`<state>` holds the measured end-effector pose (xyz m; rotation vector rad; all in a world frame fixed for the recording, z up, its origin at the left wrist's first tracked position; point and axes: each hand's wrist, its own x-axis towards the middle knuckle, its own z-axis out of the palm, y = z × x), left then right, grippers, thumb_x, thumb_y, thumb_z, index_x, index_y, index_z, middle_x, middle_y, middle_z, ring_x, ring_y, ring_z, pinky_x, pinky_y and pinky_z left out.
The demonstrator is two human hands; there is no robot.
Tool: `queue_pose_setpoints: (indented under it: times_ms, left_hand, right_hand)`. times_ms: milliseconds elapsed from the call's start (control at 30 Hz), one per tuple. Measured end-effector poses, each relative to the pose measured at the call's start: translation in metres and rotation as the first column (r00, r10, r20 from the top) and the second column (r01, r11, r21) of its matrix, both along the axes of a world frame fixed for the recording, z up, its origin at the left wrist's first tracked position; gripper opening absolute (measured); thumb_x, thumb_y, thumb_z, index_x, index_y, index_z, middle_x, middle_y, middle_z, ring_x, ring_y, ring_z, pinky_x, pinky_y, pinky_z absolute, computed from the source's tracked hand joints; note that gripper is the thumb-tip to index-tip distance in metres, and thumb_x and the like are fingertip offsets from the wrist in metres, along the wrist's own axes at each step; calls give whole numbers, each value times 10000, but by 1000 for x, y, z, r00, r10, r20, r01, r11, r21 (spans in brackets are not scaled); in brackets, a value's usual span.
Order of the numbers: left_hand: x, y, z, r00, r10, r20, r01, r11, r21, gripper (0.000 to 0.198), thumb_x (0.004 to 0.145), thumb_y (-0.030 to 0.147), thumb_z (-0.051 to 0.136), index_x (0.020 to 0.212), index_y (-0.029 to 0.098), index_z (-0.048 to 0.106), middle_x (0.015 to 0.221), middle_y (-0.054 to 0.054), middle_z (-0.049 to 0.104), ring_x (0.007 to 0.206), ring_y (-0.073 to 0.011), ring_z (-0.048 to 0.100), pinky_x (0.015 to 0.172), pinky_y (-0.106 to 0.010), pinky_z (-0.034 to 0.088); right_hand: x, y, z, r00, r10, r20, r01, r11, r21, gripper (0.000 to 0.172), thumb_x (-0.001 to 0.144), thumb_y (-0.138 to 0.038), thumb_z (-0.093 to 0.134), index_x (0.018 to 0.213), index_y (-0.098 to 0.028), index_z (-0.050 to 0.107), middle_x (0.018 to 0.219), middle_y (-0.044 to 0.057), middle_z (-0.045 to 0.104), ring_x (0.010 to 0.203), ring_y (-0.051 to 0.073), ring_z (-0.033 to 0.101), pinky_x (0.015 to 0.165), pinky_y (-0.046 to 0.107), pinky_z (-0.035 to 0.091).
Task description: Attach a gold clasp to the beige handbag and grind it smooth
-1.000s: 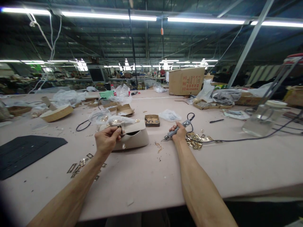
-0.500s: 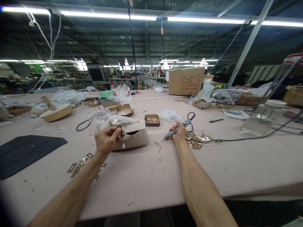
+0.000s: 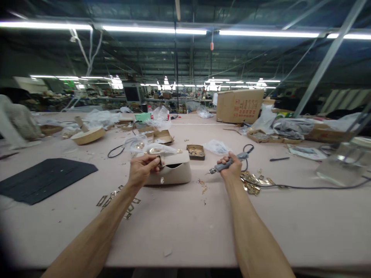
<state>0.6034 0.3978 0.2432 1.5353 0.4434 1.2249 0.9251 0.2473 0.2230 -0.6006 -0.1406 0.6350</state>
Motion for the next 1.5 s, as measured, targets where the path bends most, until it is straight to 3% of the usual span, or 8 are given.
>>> queue_pose_setpoints:
  times_ms: [133, 333, 533, 667, 967, 1167, 1500]
  left_hand:
    - [-6, 3, 3, 994, -105, 9, 106, 993, -48, 287, 762, 373, 805, 848, 101, 776, 751, -107, 766, 499, -129, 631, 485, -234, 544]
    - [-7, 7, 1, 996, -71, 61, 78, 989, -128, 315, 692, 366, 840, 798, 75, 780, 598, -82, 711, 438, -133, 602, 445, -248, 541]
    - [-8, 6, 1, 993, -77, 89, 94, 975, -203, 297, 672, 339, 845, 766, 68, 768, 558, -71, 689, 425, -128, 601, 432, -236, 538]
    - [-10, 4, 3, 993, -79, 89, 97, 968, -230, 268, 666, 324, 834, 730, 75, 757, 544, -66, 682, 425, -129, 603, 424, -233, 534]
    - [-10, 1, 7, 994, -79, 70, 94, 966, -239, 215, 699, 283, 795, 688, 74, 744, 525, -54, 660, 420, -125, 595, 419, -234, 537]
    - [-8, 1, 6, 996, -59, 67, 75, 956, -285, 169, 709, 245, 807, 693, 87, 747, 533, -49, 671, 423, -128, 604, 412, -231, 539]
    - [-11, -4, 12, 997, -44, 60, 61, 949, -310, 120, 726, 195, 789, 690, 90, 744, 504, -35, 658, 398, -118, 592, 403, -216, 530]
  right_hand:
    - [-17, -7, 16, 997, 62, 56, -67, 993, 95, 261, 746, -183, 680, 734, -188, 419, 597, -93, 415, 454, 60, 429, 505, 250, 497]
    - [-73, -8, 59, 978, 126, 166, -155, 973, 173, 240, 719, -155, 675, 723, -179, 437, 613, -80, 401, 493, 66, 425, 530, 255, 503]
    - [-149, 7, 112, 933, 47, 356, -131, 967, 217, 293, 704, -187, 693, 681, -189, 401, 614, -70, 371, 508, 75, 417, 538, 259, 497]
    - [-190, 21, 129, 890, -13, 457, -119, 958, 259, 309, 705, -204, 723, 708, -201, 414, 601, -78, 374, 504, 78, 420, 554, 259, 494]
    - [-238, 49, 121, 757, -183, 627, -24, 951, 307, 257, 750, -218, 757, 796, -203, 504, 549, -89, 454, 464, 95, 479, 537, 272, 484]
    - [-249, 55, 113, 695, -244, 677, 27, 949, 314, 264, 759, -229, 777, 832, -201, 524, 576, -87, 498, 451, 96, 504, 531, 290, 505]
    - [-253, 57, 112, 666, -245, 704, 26, 951, 307, 230, 778, -205, 755, 823, -201, 529, 567, -78, 522, 461, 102, 516, 542, 288, 501]
